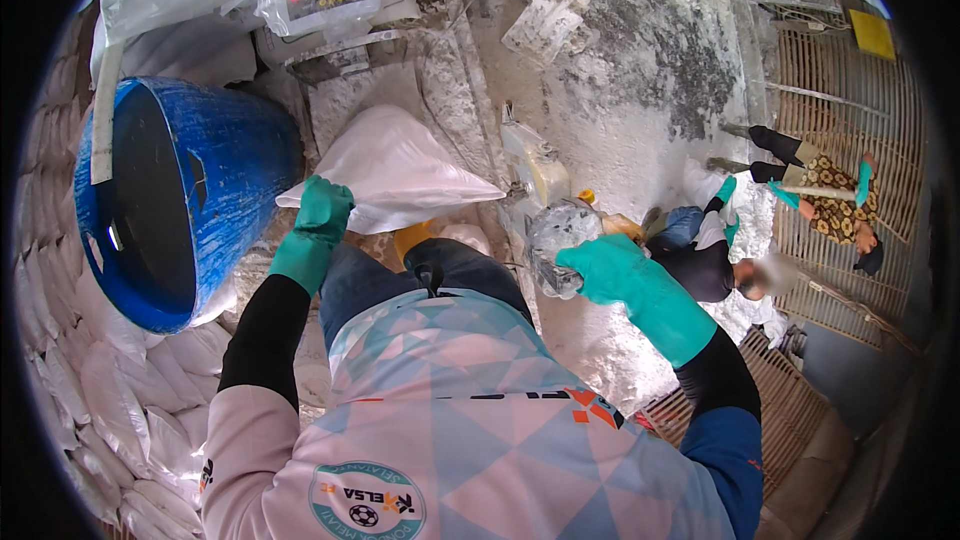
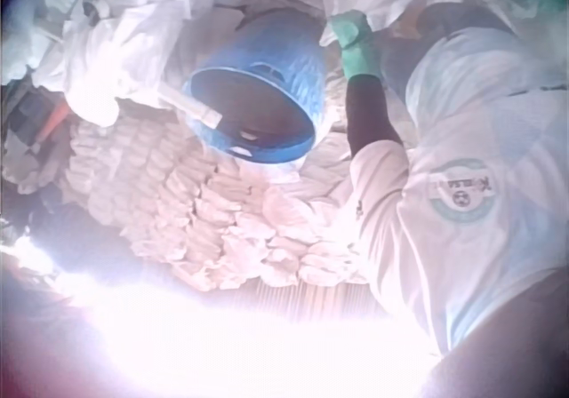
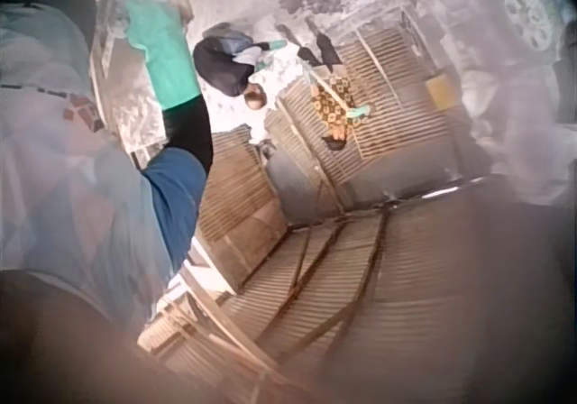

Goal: The person scoops white powder from a large pile on the floor into a white sack using a yellow scoop. They then place the filled sack onto a digital scale to weigh it. The person adjusts the sack and the scoop during the process. Other workers are visible in the background performing similar tasks.

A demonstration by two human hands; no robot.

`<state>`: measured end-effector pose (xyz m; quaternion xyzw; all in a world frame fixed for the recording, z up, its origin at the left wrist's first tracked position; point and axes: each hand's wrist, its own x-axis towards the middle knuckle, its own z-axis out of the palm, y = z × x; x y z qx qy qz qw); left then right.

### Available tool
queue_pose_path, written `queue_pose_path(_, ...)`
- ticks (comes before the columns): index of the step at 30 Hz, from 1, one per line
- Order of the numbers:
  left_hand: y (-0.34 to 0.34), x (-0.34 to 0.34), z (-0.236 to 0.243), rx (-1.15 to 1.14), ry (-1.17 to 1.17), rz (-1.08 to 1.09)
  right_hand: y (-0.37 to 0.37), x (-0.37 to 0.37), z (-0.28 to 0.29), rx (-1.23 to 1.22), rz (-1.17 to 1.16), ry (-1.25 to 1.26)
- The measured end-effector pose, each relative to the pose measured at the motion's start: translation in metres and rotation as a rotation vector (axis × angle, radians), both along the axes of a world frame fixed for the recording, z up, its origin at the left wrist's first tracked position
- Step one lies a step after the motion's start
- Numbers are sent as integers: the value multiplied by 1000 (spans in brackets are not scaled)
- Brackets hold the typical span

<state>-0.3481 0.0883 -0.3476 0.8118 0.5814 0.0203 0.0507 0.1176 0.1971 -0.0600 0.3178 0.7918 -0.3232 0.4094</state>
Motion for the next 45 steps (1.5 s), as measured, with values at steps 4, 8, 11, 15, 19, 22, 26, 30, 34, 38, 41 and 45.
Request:
queue_pose_path(4,1,0,-1,-50,7,-10,-1,-9,1,2,26,-8)
queue_pose_path(8,1,0,1,-56,-17,3,-1,-22,5,12,95,-40)
queue_pose_path(11,1,0,3,-70,15,5,0,-34,14,0,94,-28)
queue_pose_path(15,-2,-3,-2,-37,-19,4,-4,-40,10,18,88,14)
queue_pose_path(19,-2,-4,-1,-72,-42,-33,-7,-42,-1,-15,34,-4)
queue_pose_path(22,-4,-6,-4,-105,-35,-38,-10,-42,-10,-13,11,-11)
queue_pose_path(26,-4,-9,3,-99,-23,-47,-11,-47,-19,-19,20,-4)
queue_pose_path(30,-3,-14,11,-134,-36,-52,-14,-50,-26,-12,-33,52)
queue_pose_path(34,-7,-21,9,-96,-101,-39,-16,-60,-30,5,-42,60)
queue_pose_path(38,-10,-26,12,-93,-126,0,-16,-69,-32,-13,-46,99)
queue_pose_path(41,-13,-33,14,-99,-121,10,-14,-85,-23,-12,-59,118)
queue_pose_path(45,-17,-41,12,-57,-250,34,-16,-95,-28,-34,-55,115)
